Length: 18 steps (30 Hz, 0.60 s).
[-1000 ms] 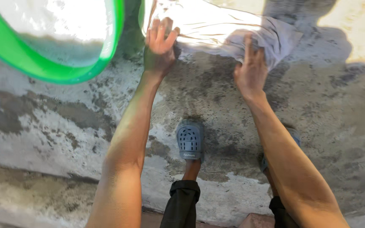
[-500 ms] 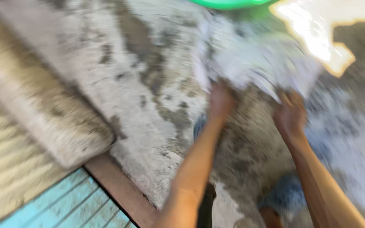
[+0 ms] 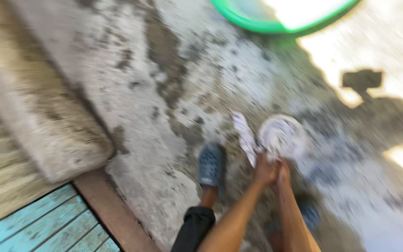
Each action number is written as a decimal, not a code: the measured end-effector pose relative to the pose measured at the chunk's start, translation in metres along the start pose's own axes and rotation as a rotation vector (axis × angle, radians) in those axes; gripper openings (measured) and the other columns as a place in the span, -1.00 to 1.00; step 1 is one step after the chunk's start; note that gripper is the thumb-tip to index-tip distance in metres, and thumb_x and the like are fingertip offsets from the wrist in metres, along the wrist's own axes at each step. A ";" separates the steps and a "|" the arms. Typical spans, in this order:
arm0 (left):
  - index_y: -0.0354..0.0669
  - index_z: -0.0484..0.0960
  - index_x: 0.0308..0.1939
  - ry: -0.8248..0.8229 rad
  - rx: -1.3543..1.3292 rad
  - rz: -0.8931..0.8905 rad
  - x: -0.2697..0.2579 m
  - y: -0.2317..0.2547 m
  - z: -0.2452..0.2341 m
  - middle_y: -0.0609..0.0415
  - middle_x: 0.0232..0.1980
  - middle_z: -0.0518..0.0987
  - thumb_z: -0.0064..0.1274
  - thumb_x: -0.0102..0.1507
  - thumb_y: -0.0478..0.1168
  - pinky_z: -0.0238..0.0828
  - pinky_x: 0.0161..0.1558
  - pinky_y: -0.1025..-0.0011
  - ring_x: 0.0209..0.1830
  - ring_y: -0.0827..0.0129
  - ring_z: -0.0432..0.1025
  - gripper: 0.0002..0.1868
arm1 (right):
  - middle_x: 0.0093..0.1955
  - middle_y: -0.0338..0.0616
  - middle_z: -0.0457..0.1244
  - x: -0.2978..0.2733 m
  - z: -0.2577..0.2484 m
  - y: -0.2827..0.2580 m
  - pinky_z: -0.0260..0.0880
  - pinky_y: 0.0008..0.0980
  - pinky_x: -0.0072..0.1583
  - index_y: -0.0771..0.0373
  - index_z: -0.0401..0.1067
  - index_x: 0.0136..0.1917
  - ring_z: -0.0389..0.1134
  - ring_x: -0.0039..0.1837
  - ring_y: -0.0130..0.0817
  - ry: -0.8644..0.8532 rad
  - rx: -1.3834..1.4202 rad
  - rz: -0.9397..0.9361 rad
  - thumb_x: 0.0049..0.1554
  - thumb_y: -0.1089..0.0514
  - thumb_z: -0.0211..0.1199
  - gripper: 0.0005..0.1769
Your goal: The person washes a garment by hand using a bucket of soapy water, scrubbing it against a concrete floor and wringing it out several times before discarding the used water on grass.
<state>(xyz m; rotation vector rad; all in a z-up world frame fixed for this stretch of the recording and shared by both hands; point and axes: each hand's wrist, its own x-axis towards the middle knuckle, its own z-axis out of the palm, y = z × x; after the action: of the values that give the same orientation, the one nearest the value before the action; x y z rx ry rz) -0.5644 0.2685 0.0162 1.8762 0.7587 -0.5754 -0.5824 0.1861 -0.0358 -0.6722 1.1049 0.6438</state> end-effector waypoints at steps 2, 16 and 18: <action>-0.43 0.35 0.26 0.035 -0.075 -0.013 -0.015 0.011 -0.021 -0.35 0.20 0.45 0.08 0.18 0.03 0.29 0.21 0.21 0.25 -0.06 0.37 -0.28 | 0.15 -0.12 0.30 -0.023 0.014 -0.006 0.35 -0.06 0.18 0.12 0.32 0.26 0.33 0.16 -0.17 -0.004 0.009 0.053 0.24 -0.25 -0.21 -0.44; -0.27 0.56 0.10 -0.104 -0.123 0.199 -0.097 0.336 -0.297 -0.23 -0.07 0.63 0.15 0.09 -0.06 0.44 -0.05 0.19 -0.07 0.01 0.55 -0.45 | 0.19 -0.05 0.29 -0.267 0.299 -0.135 0.34 -0.03 0.22 0.17 0.32 0.31 0.33 0.20 -0.11 -0.324 0.121 -0.071 0.23 -0.15 -0.30 -0.40; -0.29 0.53 0.15 -0.125 -0.059 0.305 -0.085 0.368 -0.329 -0.23 -0.06 0.63 0.16 0.11 -0.07 0.45 -0.05 0.20 -0.08 0.01 0.55 -0.42 | 0.20 -0.05 0.28 -0.276 0.333 -0.155 0.35 -0.02 0.23 0.19 0.32 0.31 0.33 0.21 -0.12 -0.407 0.137 -0.121 0.25 -0.13 -0.28 -0.42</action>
<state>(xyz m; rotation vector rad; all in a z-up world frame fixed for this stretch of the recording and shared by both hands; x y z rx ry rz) -0.3388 0.4335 0.4319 1.8373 0.3932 -0.4654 -0.3605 0.3045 0.3484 -0.4591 0.7176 0.5644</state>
